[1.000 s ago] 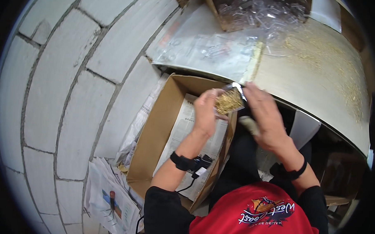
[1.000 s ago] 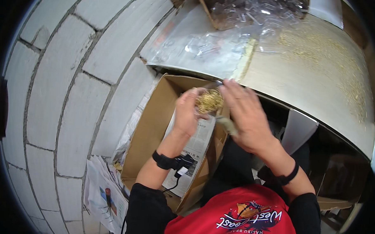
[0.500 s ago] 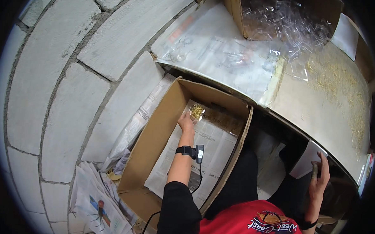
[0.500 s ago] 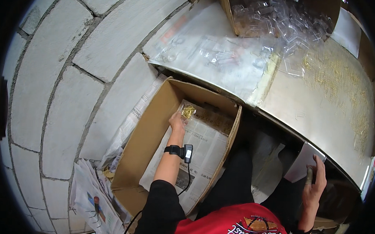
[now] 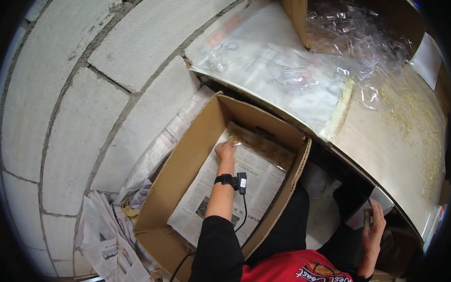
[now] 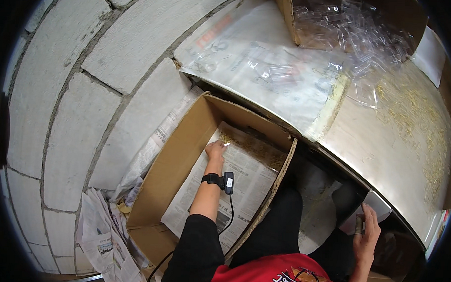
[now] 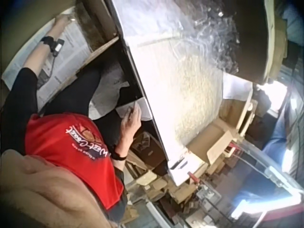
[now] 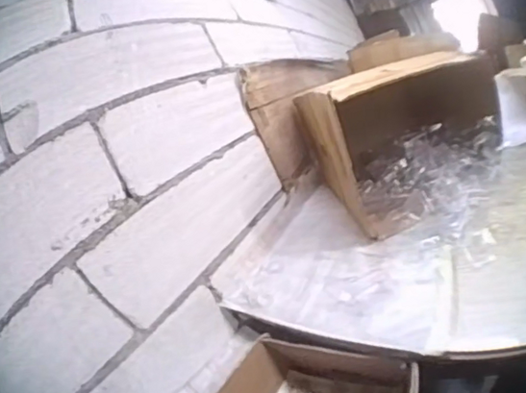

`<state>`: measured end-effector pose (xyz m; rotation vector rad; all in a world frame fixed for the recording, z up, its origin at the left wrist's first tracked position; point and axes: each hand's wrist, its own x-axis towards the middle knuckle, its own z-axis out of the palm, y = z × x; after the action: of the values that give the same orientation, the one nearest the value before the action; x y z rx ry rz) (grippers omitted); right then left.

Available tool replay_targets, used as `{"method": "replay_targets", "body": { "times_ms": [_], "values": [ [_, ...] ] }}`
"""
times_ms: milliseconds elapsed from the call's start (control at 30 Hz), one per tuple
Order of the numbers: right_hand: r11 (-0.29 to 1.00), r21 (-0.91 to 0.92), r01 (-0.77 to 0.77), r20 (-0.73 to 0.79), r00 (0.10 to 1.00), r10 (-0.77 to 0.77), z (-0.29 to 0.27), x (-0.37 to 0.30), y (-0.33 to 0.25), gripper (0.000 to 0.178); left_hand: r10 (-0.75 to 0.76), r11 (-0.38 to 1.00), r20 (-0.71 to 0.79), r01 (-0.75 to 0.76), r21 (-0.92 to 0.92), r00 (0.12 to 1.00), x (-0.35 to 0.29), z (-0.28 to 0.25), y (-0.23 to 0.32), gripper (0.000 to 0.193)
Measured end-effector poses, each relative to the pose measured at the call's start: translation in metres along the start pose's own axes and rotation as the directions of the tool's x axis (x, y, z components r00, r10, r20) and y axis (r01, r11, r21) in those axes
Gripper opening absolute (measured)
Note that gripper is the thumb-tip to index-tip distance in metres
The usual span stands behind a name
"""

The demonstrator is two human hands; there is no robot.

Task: The person sits on the floor and packs small yellow items into clear plastic containers, placing them into a cardboard box. They then move to a machine to pack green items into similar containers and place them into another box. The person returns to the table to continue packing the yellow items.

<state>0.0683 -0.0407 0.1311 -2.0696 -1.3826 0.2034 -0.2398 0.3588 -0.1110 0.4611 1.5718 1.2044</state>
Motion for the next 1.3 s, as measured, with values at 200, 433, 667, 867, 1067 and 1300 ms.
{"method": "replay_targets", "body": {
  "times_ms": [200, 433, 667, 867, 1067, 1300],
  "values": [
    [0.999, 0.001, 0.034, 0.071, 0.997, -0.034, 0.002, 0.004, -0.012, 0.033, 0.026, 0.971, 0.18, -0.068, 0.231, 0.983, -0.011, 0.006, -0.002, 0.016],
    [1.0, 0.013, 0.023, 0.035, 0.999, -0.023, -0.002, -0.004, -0.006, 0.032, 0.159, 0.889, 0.328, -0.28, 0.363, 0.931, -0.007, -0.075, 0.045, 0.016],
    [0.989, 0.001, 0.145, 0.074, 0.987, -0.144, 0.015, -0.005, -0.022, 0.031, -0.147, 0.631, 0.389, -0.217, 0.745, 0.91, -0.041, -0.171, 0.079, 0.012],
    [0.971, -0.002, 0.239, 0.054, 0.97, -0.239, 0.002, 0.003, -0.013, 0.05, -0.137, 0.694, 0.55, -0.317, 0.647, 0.824, -0.058, -0.158, 0.05, 0.014],
    [0.954, -0.268, 0.139, -0.043, 0.987, -0.156, -0.05, 0.057, 0.013, 0.028, 0.039, 0.808, 0.725, -0.449, 0.382, 0.688, -0.182, -0.047, 0.138, 0.016],
    [0.835, -0.502, -0.225, 0.023, 0.962, 0.274, -0.069, 0.185, 0.107, 0.052, 0.247, 0.506, 0.951, -0.862, 0.036, 0.184, -0.305, 0.134, 0.145, 0.018]
  ]
}}
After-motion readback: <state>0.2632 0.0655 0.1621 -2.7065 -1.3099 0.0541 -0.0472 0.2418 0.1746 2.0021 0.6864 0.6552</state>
